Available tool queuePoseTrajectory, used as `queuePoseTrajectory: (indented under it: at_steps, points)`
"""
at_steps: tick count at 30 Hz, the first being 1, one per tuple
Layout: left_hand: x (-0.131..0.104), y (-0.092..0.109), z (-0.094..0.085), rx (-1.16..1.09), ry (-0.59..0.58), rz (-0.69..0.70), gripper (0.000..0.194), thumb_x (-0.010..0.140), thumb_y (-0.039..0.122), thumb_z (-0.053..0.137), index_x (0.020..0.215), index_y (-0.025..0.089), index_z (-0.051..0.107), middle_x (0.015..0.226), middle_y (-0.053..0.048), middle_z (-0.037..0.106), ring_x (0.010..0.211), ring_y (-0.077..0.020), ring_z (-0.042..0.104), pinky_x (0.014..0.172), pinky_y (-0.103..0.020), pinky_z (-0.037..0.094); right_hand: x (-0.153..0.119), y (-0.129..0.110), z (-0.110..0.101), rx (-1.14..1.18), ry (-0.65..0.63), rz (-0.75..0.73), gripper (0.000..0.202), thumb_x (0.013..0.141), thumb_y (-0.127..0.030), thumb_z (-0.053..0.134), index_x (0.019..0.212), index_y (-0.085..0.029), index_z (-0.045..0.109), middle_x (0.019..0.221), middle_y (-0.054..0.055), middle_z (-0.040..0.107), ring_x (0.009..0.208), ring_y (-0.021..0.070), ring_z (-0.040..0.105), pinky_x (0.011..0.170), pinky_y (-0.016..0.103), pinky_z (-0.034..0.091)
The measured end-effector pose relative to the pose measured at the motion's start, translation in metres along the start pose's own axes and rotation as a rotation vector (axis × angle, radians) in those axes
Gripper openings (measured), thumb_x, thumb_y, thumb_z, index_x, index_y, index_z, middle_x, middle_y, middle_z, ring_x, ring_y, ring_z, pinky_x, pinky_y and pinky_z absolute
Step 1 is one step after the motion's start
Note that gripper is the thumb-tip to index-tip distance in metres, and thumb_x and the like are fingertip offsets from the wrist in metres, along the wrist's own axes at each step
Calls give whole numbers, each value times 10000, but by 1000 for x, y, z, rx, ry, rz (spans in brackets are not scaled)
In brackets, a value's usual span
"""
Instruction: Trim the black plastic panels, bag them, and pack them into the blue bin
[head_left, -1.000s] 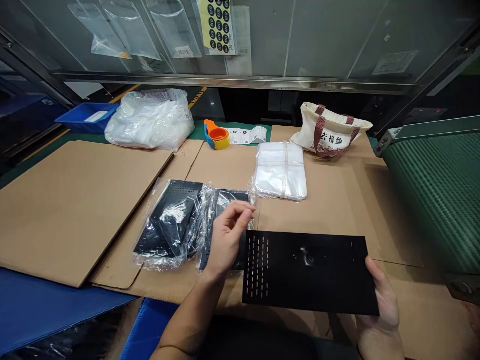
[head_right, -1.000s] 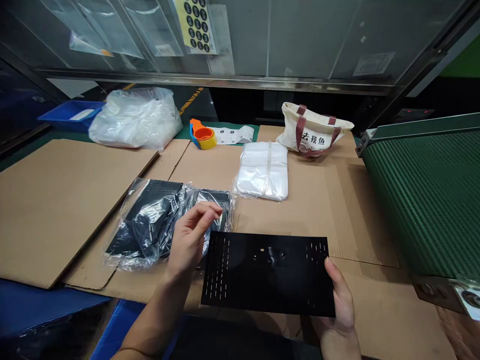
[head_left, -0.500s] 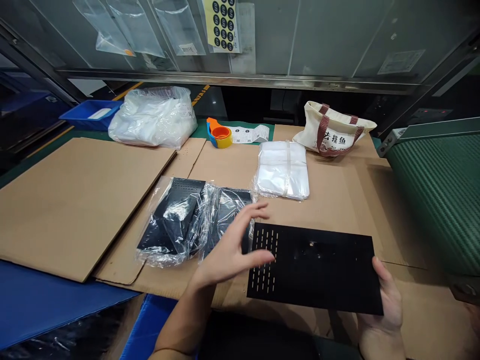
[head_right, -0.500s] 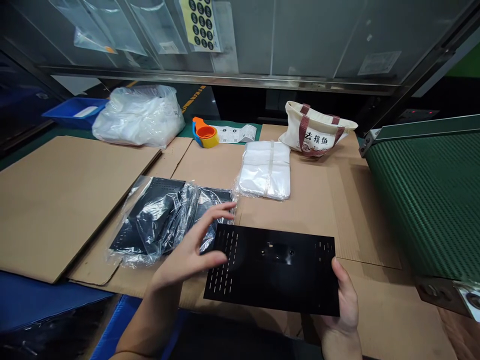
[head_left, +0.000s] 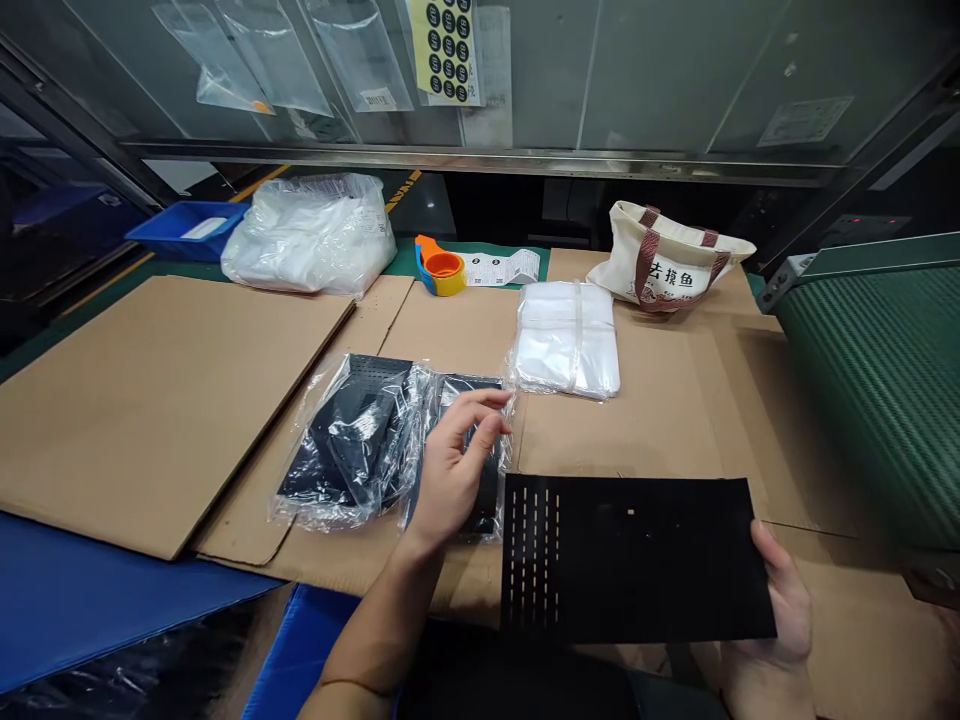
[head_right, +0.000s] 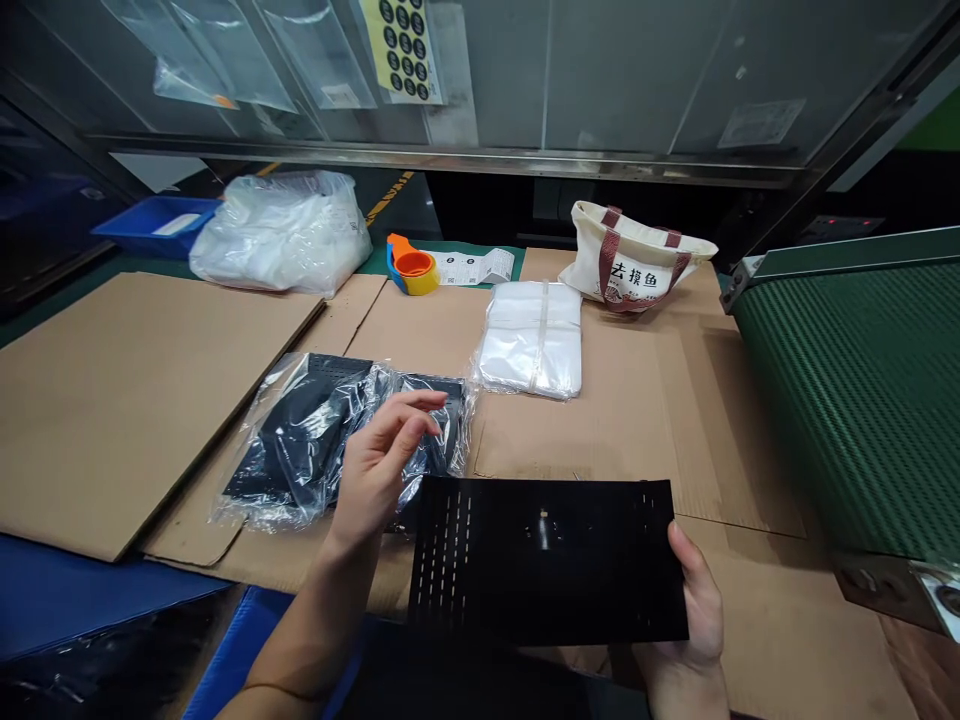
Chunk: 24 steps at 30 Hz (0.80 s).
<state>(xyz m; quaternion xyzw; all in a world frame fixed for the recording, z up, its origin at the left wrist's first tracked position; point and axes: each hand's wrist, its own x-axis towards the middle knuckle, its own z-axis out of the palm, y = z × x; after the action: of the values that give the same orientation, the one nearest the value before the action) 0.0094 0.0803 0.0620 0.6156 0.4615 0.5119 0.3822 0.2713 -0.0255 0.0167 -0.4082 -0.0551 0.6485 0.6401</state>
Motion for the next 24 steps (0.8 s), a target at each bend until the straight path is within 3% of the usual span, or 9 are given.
queuePoseTrajectory:
  at_steps: [2, 5, 7, 10, 14, 17, 19, 22, 24]
  points:
    - [1, -6, -1, -43, 69, 29, 77, 882, 257, 599, 916, 248, 668, 1169, -43, 611, 1120, -200, 567, 1007, -390, 419, 1, 0, -2, -22, -9, -18, 175, 697, -377, 738, 847, -292, 770, 869, 9, 758, 754, 216, 740, 906, 373, 559]
    - [3, -10, -3, -64, 78, 61, 356, 851, 235, 643, 1198, 309, 612, 1327, -39, 558, 1188, -207, 554, 1032, -400, 426, 1, 1, -4, -27, 9, -39, 173, 710, -383, 723, 841, -279, 769, 883, 25, 755, 751, 216, 740, 898, 363, 563]
    - [3, -8, -4, -18, 32, 61, 180, 908, 271, 564, 1012, 275, 710, 1237, -35, 643, 1164, -209, 582, 1043, -419, 419, 1, 1, -4, 4, 57, -35, 172, 693, -375, 733, 832, -282, 772, 877, 26, 754, 747, 210, 740, 813, 315, 594]
    - [2, -3, -2, 27, -26, 53, 543, 990, 323, 375, 540, 230, 665, 968, -40, 746, 1121, -205, 616, 1091, -433, 362, -1, 1, -1, 59, 167, -23, 226, 620, -359, 776, 839, -303, 775, 882, 9, 754, 765, 205, 740, 669, 240, 607]
    - [0, -1, 0, -162, 9, -73, 172, 908, 306, 573, 1019, 270, 700, 977, -27, 742, 825, -169, 697, 900, -384, 509, -1, -1, 1, 77, 223, -14, 267, 561, -354, 806, 825, -327, 773, 877, -8, 754, 761, 216, 740, 715, 278, 612]
    - [-2, -6, 0, -242, 1, -105, 207, 907, 350, 573, 774, 239, 685, 496, 50, 605, 436, -104, 546, 847, -382, 522, 1, -1, -2, 62, 148, -34, 206, 618, -366, 780, 820, -332, 768, 870, -14, 755, 780, 215, 739, 879, 350, 569]
    - [-3, -9, 0, -210, 9, -88, 383, 937, 382, 512, 610, 224, 634, 391, 61, 486, 421, -100, 514, 929, -395, 485, 2, 0, -4, 39, 86, -60, 181, 682, -383, 743, 853, -328, 763, 882, -21, 755, 795, 208, 738, 986, 386, 505]
    - [-6, -10, 3, -263, 0, -97, 126, 912, 308, 573, 947, 249, 678, 714, 5, 695, 765, -153, 675, 962, -376, 464, 3, 1, -2, 0, 38, -93, 185, 711, -399, 730, 868, -305, 762, 879, -17, 757, 798, 217, 738, 1063, 427, 432]
    - [-8, -8, 5, -360, -44, -104, 259, 907, 291, 583, 1165, 287, 607, 1085, -33, 701, 1037, -185, 647, 981, -358, 452, 4, 2, 3, -7, 43, -112, 195, 692, -400, 750, 853, -291, 766, 859, -2, 759, 861, 248, 731, 1072, 464, 418]
